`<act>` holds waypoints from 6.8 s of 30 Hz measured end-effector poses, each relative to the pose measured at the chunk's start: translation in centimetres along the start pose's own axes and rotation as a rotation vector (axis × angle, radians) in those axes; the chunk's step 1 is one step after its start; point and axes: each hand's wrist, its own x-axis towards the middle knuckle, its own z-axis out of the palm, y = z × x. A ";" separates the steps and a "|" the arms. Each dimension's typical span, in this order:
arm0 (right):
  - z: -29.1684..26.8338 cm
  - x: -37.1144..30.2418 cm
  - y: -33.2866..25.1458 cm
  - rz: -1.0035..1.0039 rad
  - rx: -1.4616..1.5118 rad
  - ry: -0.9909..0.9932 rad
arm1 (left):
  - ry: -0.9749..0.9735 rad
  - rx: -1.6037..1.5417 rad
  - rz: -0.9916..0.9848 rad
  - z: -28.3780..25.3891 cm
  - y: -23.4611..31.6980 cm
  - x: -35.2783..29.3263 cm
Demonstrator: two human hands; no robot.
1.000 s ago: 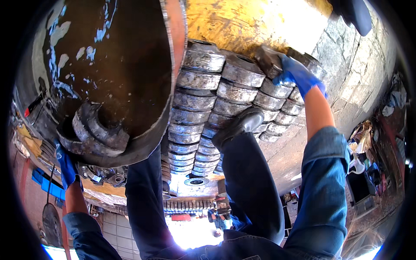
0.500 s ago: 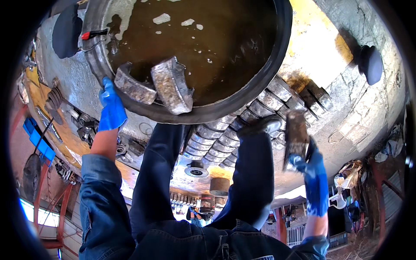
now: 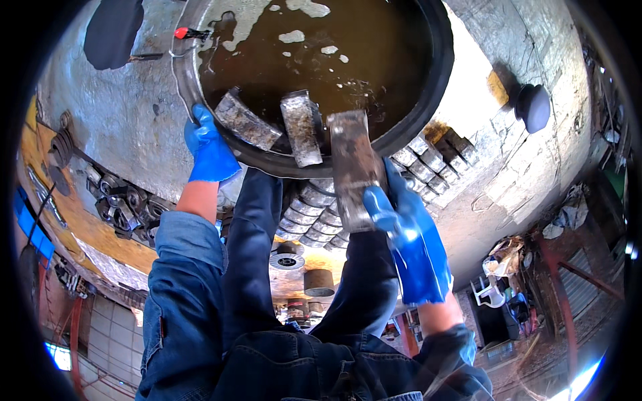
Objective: The person cleans a metal part using a brush in a tub of liquid, wipes it with a cloth, and then places it into a stack on the floor before cleaning other metal parts one at a time.
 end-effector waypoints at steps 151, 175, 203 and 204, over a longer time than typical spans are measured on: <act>-48.1 20.1 44.8 0.264 -0.819 -0.052 | -0.437 0.997 1.401 21.5 0.1 -14.9; -27.6 -6.4 9.6 0.267 -0.147 0.092 | -0.320 0.820 1.373 21.4 -1.0 -14.7; -9.4 34.4 -8.3 -0.210 -1.510 -0.300 | -0.253 0.615 1.132 20.4 -1.7 -15.2; -10.4 36.3 -7.1 -0.294 -1.544 -0.265 | -0.269 0.613 1.148 20.7 -1.3 -15.2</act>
